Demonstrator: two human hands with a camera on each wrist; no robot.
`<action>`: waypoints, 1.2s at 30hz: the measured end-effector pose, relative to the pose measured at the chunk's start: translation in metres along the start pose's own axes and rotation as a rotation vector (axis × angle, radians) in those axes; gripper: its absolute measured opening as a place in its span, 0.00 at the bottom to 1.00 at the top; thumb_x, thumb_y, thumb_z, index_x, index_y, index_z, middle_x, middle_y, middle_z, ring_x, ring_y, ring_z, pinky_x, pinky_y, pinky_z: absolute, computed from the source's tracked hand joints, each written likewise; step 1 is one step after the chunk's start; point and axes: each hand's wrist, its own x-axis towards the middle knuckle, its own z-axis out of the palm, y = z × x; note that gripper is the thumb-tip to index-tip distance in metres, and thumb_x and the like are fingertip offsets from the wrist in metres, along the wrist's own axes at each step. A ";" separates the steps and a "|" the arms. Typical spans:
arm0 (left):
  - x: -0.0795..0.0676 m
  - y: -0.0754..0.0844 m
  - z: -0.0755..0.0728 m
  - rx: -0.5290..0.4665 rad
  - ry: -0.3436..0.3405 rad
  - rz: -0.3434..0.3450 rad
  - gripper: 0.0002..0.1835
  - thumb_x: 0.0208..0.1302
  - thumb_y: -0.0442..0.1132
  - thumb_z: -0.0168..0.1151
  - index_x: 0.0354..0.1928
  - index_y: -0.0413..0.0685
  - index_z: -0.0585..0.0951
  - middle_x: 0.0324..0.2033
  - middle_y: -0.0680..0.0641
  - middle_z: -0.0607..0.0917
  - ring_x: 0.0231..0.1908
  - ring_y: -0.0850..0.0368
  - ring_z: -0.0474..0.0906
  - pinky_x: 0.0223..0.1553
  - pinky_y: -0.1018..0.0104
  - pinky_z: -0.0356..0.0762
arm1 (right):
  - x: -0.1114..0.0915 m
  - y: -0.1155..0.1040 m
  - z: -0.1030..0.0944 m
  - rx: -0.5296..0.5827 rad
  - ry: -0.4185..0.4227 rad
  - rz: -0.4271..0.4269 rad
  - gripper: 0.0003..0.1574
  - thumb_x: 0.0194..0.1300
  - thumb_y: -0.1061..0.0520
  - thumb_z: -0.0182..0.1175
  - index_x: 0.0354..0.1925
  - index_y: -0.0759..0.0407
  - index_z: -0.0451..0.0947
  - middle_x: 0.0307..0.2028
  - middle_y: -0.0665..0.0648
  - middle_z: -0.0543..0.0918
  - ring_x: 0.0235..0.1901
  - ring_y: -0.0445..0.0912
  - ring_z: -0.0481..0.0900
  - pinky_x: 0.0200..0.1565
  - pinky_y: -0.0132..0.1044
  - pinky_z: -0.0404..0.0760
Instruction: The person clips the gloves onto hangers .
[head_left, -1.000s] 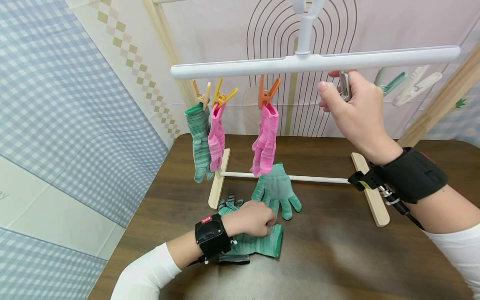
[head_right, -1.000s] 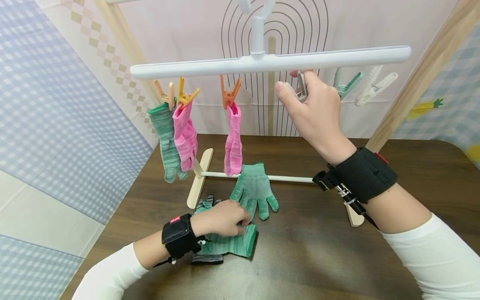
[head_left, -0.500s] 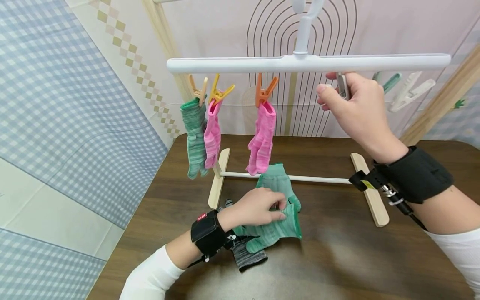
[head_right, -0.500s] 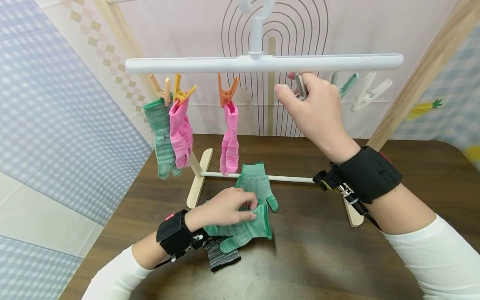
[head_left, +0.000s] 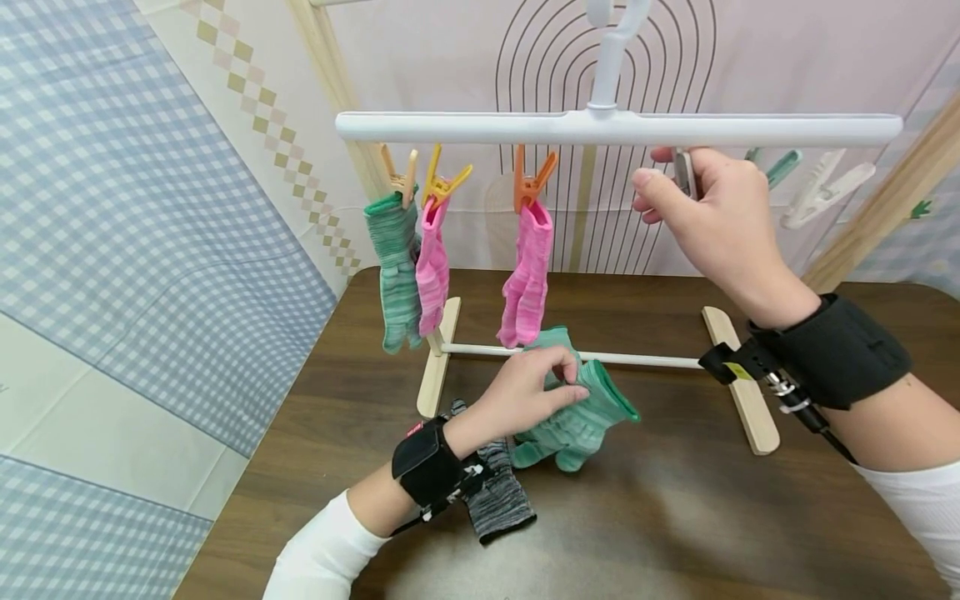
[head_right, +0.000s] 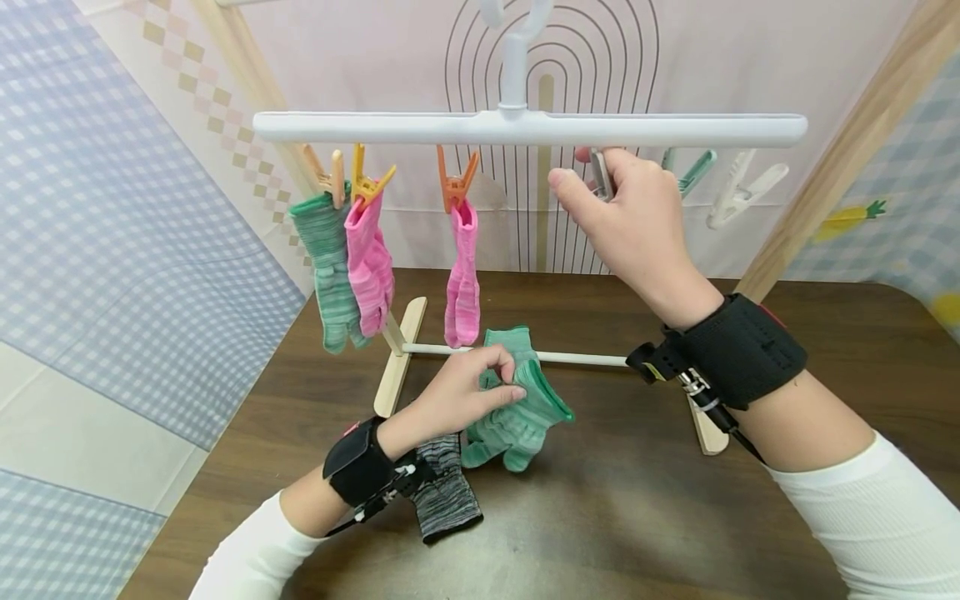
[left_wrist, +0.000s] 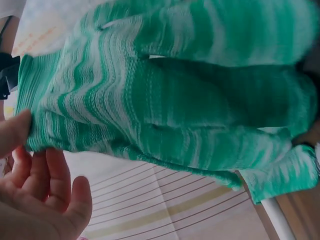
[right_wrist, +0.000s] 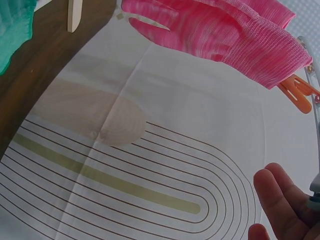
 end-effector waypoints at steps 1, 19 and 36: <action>0.001 0.000 0.000 -0.023 0.025 -0.001 0.10 0.54 0.40 0.62 0.26 0.49 0.69 0.24 0.54 0.73 0.20 0.67 0.61 0.26 0.77 0.61 | 0.000 0.000 0.000 0.005 0.001 0.000 0.20 0.59 0.50 0.55 0.42 0.65 0.75 0.17 0.30 0.76 0.19 0.28 0.77 0.24 0.21 0.70; 0.023 0.015 0.007 -0.358 0.195 -0.051 0.10 0.59 0.34 0.56 0.36 0.40 0.64 0.28 0.45 0.73 0.37 0.57 0.71 0.45 0.69 0.68 | -0.003 0.001 0.001 0.008 0.001 -0.014 0.18 0.59 0.50 0.55 0.40 0.64 0.76 0.16 0.31 0.76 0.20 0.28 0.77 0.24 0.24 0.68; 0.053 0.028 0.011 -0.461 0.308 -0.053 0.11 0.59 0.35 0.56 0.39 0.40 0.65 0.32 0.48 0.71 0.39 0.58 0.70 0.45 0.73 0.68 | -0.001 0.006 0.001 0.010 -0.022 -0.007 0.19 0.59 0.49 0.55 0.41 0.63 0.76 0.18 0.32 0.77 0.21 0.29 0.76 0.24 0.23 0.68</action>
